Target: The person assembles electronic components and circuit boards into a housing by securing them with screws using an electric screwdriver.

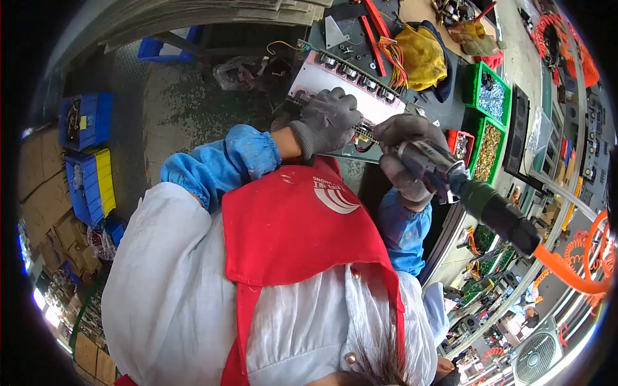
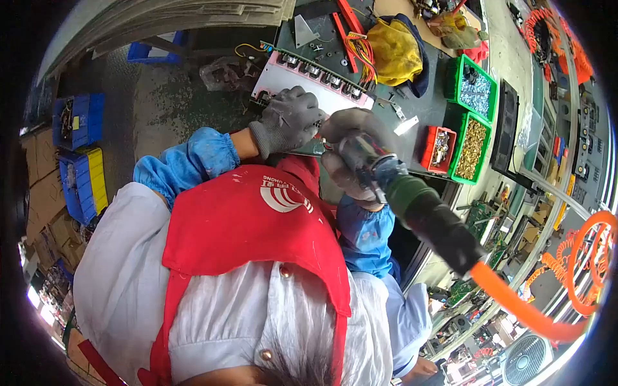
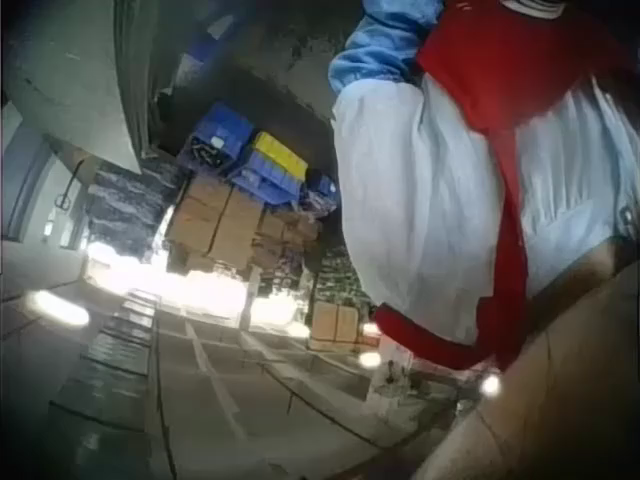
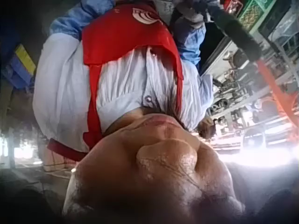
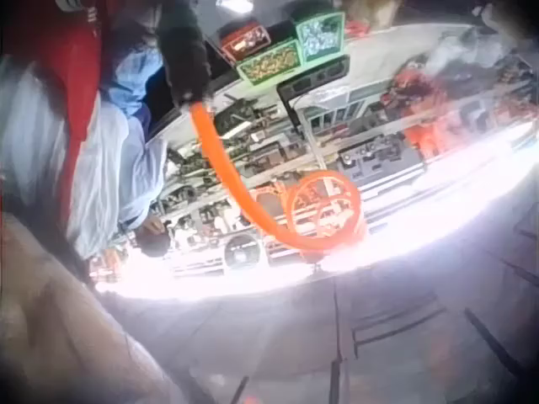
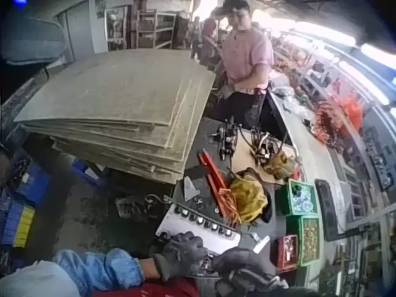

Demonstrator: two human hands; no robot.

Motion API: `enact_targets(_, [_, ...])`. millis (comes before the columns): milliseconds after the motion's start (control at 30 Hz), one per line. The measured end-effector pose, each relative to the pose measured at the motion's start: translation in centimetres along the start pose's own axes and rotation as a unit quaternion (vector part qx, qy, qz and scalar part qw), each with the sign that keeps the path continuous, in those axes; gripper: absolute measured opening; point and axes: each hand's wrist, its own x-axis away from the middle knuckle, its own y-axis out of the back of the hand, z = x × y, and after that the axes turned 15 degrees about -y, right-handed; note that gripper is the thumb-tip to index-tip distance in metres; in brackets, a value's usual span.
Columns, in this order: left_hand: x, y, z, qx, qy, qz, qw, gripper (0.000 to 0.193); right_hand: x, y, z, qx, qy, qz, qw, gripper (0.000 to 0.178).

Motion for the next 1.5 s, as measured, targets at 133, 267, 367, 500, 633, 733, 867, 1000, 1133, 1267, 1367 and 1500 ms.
enact_targets(133, [0.1, 0.8, 1.0, -0.019, -0.008, 0.004, 1.000, 0.027, -0.7, -2.1, -0.9, 0.036, -0.019, -0.049, 0.998, 0.043])
enact_targets(267, [0.4, 1.0, 1.4, -0.029, -0.004, 0.002, 1.000, 0.025, -1.1, -2.1, -2.8, 0.057, 0.017, -0.136, 0.989, 0.043])
enact_targets(367, [0.3, 1.4, 1.2, -0.026, -0.008, -0.002, 1.000, 0.020, -0.8, -1.1, -3.7, 0.125, 0.049, -0.174, 0.976, 0.037])
enact_targets(500, [0.3, 1.5, 1.3, -0.027, -0.012, 0.002, 1.000, 0.021, -0.5, -3.1, -1.7, -0.256, -0.008, -0.080, 0.963, 0.042])
enact_targets(633, [0.3, 1.4, 1.2, -0.017, 0.000, 0.011, 1.000, 0.024, -1.3, -3.2, -1.4, 0.000, 0.062, -0.191, 0.980, 0.050])
enact_targets(733, [0.3, 1.5, 1.2, -0.011, 0.011, 0.021, 1.000, 0.027, -1.5, -3.3, -0.8, 0.044, 0.086, -0.231, 0.968, 0.053])
enact_targets(867, [0.7, 1.2, 1.6, 0.008, 0.024, -0.006, 1.000, 0.037, -1.5, -3.9, 0.6, -0.072, 0.085, -0.249, 0.962, 0.054])
enact_targets(1000, [0.9, 2.3, 1.4, -0.006, 0.034, -0.012, 0.999, 0.042, -1.4, -4.3, 1.7, -0.095, 0.109, -0.257, 0.955, 0.055])
enact_targets(1133, [1.4, 1.9, 2.1, 0.043, 0.011, -0.037, 0.998, 0.035, -1.6, -4.4, 2.5, -0.102, 0.135, -0.212, 0.962, 0.056])
enact_targets(1267, [2.1, 2.0, 2.7, 0.025, 0.060, -0.031, 0.997, 0.023, -2.1, -4.3, 2.6, -0.103, 0.152, -0.183, 0.966, 0.057])
enact_targets(1367, [2.5, 3.5, 3.2, 0.080, 0.083, -0.089, 0.989, 0.019, -2.6, -4.3, 1.8, -0.100, 0.149, -0.197, 0.964, 0.057])
enact_targets(1500, [2.7, 5.9, 2.9, 0.334, 0.210, -0.130, 0.910, 0.017, -2.9, -4.8, 0.1, -0.121, 0.111, -0.195, 0.967, 0.055])
